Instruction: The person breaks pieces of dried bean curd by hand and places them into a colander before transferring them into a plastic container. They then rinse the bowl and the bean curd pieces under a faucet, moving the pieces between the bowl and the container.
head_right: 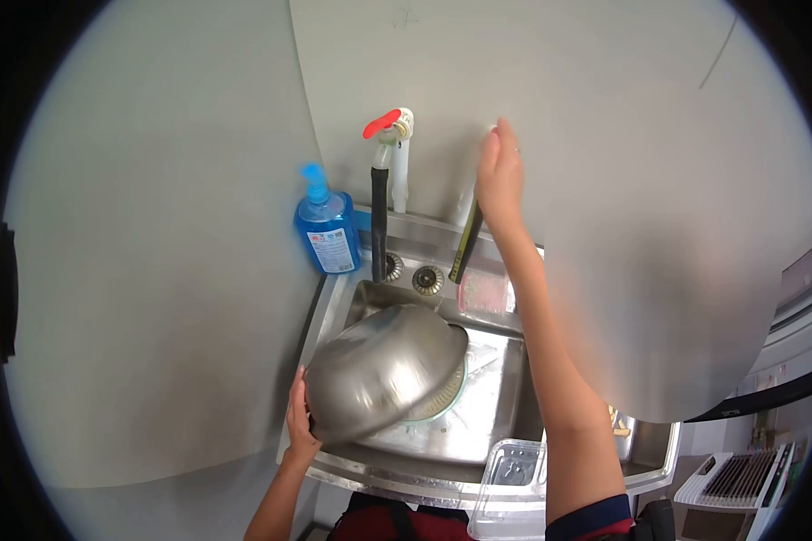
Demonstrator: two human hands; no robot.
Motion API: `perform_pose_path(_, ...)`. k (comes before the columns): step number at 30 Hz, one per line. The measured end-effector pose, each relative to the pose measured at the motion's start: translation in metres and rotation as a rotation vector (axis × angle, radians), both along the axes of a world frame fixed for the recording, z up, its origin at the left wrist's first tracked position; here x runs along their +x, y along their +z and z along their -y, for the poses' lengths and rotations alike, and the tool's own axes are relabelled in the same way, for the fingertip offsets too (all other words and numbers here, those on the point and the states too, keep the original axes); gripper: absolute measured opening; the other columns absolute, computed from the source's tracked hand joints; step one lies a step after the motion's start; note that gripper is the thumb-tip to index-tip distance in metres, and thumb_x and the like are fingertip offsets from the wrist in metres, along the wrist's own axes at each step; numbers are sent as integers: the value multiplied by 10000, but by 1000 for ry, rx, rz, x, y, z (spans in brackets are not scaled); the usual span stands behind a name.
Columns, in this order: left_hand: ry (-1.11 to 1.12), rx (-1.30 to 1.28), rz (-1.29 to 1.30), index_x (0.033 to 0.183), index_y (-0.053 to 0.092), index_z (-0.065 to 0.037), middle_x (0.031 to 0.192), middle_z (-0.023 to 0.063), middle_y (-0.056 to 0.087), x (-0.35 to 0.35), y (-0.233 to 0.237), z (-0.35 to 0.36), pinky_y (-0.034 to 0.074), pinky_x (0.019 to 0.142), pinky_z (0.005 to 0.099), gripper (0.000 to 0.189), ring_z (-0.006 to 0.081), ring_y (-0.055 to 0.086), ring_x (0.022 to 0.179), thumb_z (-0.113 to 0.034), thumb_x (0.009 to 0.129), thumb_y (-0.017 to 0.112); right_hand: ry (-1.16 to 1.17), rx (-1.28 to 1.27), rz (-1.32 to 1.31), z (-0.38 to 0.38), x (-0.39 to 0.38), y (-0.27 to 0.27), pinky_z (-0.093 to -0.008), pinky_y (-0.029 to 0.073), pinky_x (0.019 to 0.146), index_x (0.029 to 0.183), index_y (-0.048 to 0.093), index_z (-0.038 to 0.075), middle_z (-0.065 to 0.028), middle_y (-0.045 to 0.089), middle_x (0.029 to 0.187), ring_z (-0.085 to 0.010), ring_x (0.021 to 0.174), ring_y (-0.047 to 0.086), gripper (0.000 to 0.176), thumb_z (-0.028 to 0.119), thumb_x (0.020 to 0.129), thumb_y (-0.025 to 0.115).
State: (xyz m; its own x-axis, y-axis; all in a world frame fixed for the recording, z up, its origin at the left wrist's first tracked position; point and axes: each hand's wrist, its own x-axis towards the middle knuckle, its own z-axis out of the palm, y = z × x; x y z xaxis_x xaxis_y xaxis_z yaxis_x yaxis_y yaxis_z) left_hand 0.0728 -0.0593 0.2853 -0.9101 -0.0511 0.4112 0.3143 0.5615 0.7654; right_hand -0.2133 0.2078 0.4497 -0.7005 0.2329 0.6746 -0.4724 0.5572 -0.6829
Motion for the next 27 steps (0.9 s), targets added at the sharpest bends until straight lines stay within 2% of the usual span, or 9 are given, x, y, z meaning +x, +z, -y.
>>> perform_pose_path(2,-111,-113,-291,1235,257,-101,1255,241,289,0,-1,9,386,876,403,623,399,378,1104,84,706,529,-1,-8,16,2,4,1,-337,364,850,1121,410,-73,-236,484,1079,-328,999,476,387,208,863,349)
perform_pose_path(8,-149,-116,-361,1229,270,-83,1245,232,298,13,12,25,328,927,407,531,366,328,1150,14,765,510,-155,4,99,21,8,8,-332,346,877,1176,343,-79,-229,480,1083,-324,1023,460,433,225,867,335)
perform_pose_path(10,-21,66,-43,1199,299,-15,1230,211,331,22,19,16,342,910,372,490,319,358,1139,-24,763,524,-66,-110,183,23,10,12,-327,307,915,1218,251,-91,-240,411,1161,-321,1084,409,502,254,865,341)
perform_pose_path(11,61,422,236,1155,330,32,1187,162,386,30,6,9,366,868,333,455,254,416,1085,-28,745,517,30,-182,204,17,17,16,-334,232,970,1248,171,-91,-244,293,1258,-317,1176,299,600,315,856,374)
perform_pose_path(16,268,940,679,1096,380,-13,1034,93,465,47,-14,-22,428,734,312,434,191,484,924,-6,685,517,280,-40,565,-31,154,0,-344,129,1011,1270,139,-68,-214,178,1328,-286,1253,140,728,410,814,444)
perform_pose_path(20,224,1230,836,1048,407,-47,931,71,490,49,31,-56,451,633,310,432,171,501,831,-27,643,556,342,32,972,-88,273,-82,-369,256,967,1273,118,-58,-275,185,1299,-310,1215,238,865,440,728,568)
perform_pose_path(22,91,1157,822,1084,394,-33,938,76,487,52,56,-72,451,637,316,474,181,508,817,-7,638,552,481,-297,1237,-103,329,-81,-353,393,859,1277,123,-32,-255,313,1237,-290,1118,391,846,420,727,579)
perform_pose_path(24,-76,1020,742,1127,364,5,960,87,491,60,77,-99,430,704,293,528,181,507,830,30,631,542,442,-627,1208,-110,382,-50,-315,461,746,1273,176,2,-181,461,1110,-232,964,500,758,389,749,565)
perform_pose_path(27,-365,845,777,1215,277,21,1147,113,405,86,95,-155,348,867,311,591,208,427,1032,14,662,486,165,-592,890,-135,471,-51,-296,442,744,1215,312,8,-106,520,992,-195,883,506,591,298,759,552)
